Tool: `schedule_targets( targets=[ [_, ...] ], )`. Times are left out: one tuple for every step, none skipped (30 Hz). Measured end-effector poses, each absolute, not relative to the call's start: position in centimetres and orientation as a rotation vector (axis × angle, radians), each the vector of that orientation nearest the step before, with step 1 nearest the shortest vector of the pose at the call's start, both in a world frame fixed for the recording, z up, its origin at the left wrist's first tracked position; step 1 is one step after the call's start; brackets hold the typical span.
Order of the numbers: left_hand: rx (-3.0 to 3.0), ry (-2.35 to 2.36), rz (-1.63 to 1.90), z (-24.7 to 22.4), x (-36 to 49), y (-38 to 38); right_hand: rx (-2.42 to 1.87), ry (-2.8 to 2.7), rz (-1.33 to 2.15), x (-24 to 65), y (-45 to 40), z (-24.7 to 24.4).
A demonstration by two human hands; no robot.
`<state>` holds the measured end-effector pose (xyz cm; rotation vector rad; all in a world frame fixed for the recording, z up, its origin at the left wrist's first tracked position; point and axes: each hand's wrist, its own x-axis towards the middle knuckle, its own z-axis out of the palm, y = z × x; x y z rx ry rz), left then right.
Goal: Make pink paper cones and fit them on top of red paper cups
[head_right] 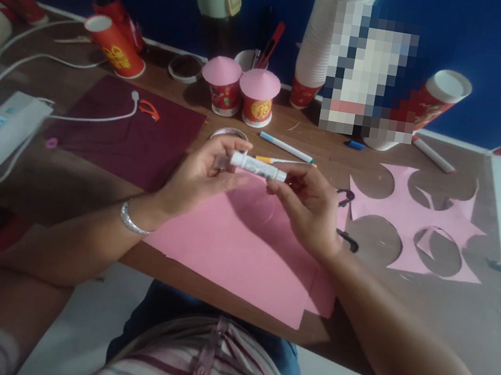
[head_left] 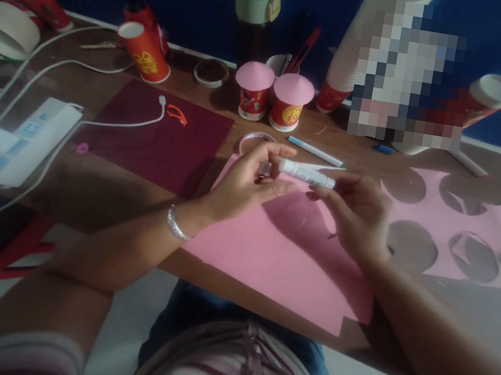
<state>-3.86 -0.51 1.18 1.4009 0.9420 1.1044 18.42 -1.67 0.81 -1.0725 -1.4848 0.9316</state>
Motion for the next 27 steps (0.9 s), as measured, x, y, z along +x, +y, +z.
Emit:
schedule_targets(
  targets=[
    [1.407, 0.940, 1.082, 0.9, -4.0, -0.4, -1.074, -1.439, 0.957, 18.6, -1.4, 0.7],
    [1.402, 0.928, 1.060, 0.5, -4.2, -0.2, -1.071, -1.394, 0.977, 18.8, -1.1, 0.5],
    [1.391, 0.910, 1.038, 0.1, -4.3, 0.0, -1.065, -1.357, 0.993, 18.9, -0.9, 0.4],
    [1.377, 0.894, 1.021, -0.2, -4.4, 0.2, -1.060, -1.331, 1.010, 19.1, -0.7, 0.3],
    [1.361, 0.878, 1.010, -0.5, -4.4, 0.3, -1.057, -1.315, 1.029, 19.2, -0.5, 0.2],
    [1.337, 0.864, 1.011, -0.8, -4.4, 0.5, -1.055, -1.307, 1.049, 19.4, -0.5, 0.2],
    [1.300, 0.849, 1.021, -0.9, -4.4, 0.6, -1.058, -1.308, 1.069, 19.5, -0.4, 0.1],
    [1.250, 0.833, 1.033, -0.9, -4.3, 0.7, -1.064, -1.314, 1.086, 19.5, -0.5, 0.2],
    [1.190, 0.818, 1.044, -0.8, -4.2, 0.8, -1.071, -1.325, 1.098, 19.6, -0.5, 0.2],
    [1.130, 0.807, 1.051, -0.6, -4.2, 0.9, -1.076, -1.334, 1.104, 19.6, -0.6, 0.3],
    [1.075, 0.801, 1.053, -0.4, -4.1, 0.9, -1.081, -1.341, 1.105, 19.7, -0.7, 0.3],
    [1.035, 0.797, 1.053, -0.2, -4.1, 1.0, -1.085, -1.345, 1.103, 19.7, -0.7, 0.4],
    [1.012, 0.792, 1.058, 0.0, -4.1, 1.0, -1.088, -1.346, 1.100, 19.7, -0.8, 0.5],
    [1.006, 0.786, 1.071, 0.2, -4.1, 1.0, -1.086, -1.344, 1.094, 19.7, -0.8, 0.5],
    [1.011, 0.779, 1.088, 0.4, -4.1, 1.0, -1.081, -1.340, 1.090, 19.8, -0.8, 0.6],
    [1.023, 0.777, 1.103, 0.5, -4.1, 1.0, -1.074, -1.335, 1.084, 19.8, -0.8, 0.6],
    [1.038, 0.781, 1.113, 0.5, -4.1, 0.9, -1.067, -1.332, 1.079, 19.8, -0.8, 0.7],
    [1.050, 0.790, 1.114, 0.5, -4.1, 0.9, -1.064, -1.330, 1.074, 19.8, -0.7, 0.7],
    [1.055, 0.802, 1.102, 0.5, -4.2, 0.9, -1.064, -1.332, 1.071, 19.9, -0.7, 0.6],
    [1.055, 0.813, 1.077, 0.5, -4.2, 1.0, -1.066, -1.337, 1.069, 19.9, -0.7, 0.6],
    [1.052, 0.822, 1.047, 0.5, -4.3, 1.0, -1.072, -1.342, 1.069, 19.9, -0.7, 0.6],
    [1.049, 0.831, 1.019, 0.5, -4.3, 1.0, -1.077, -1.346, 1.068, 19.9, -0.7, 0.5],
    [1.049, 0.843, 0.997, 0.5, -4.3, 1.0, -1.080, -1.350, 1.069, 19.9, -0.8, 0.5],
    [1.053, 0.858, 0.981, 0.5, -4.3, 1.0, -1.081, -1.353, 1.068, 19.9, -0.8, 0.5],
    [1.061, 0.873, 0.972, 0.5, -4.3, 1.0, -1.080, -1.356, 1.066, 19.8, -0.9, 0.5],
    [1.066, 0.886, 0.968, 0.6, -4.3, 1.0, -1.078, -1.361, 1.063, 19.7, -1.0, 0.6],
    [1.068, 0.895, 0.966, 0.6, -4.2, 0.9, -1.071, -1.370, 1.057, 19.5, -1.1, 0.7]
  ],
)
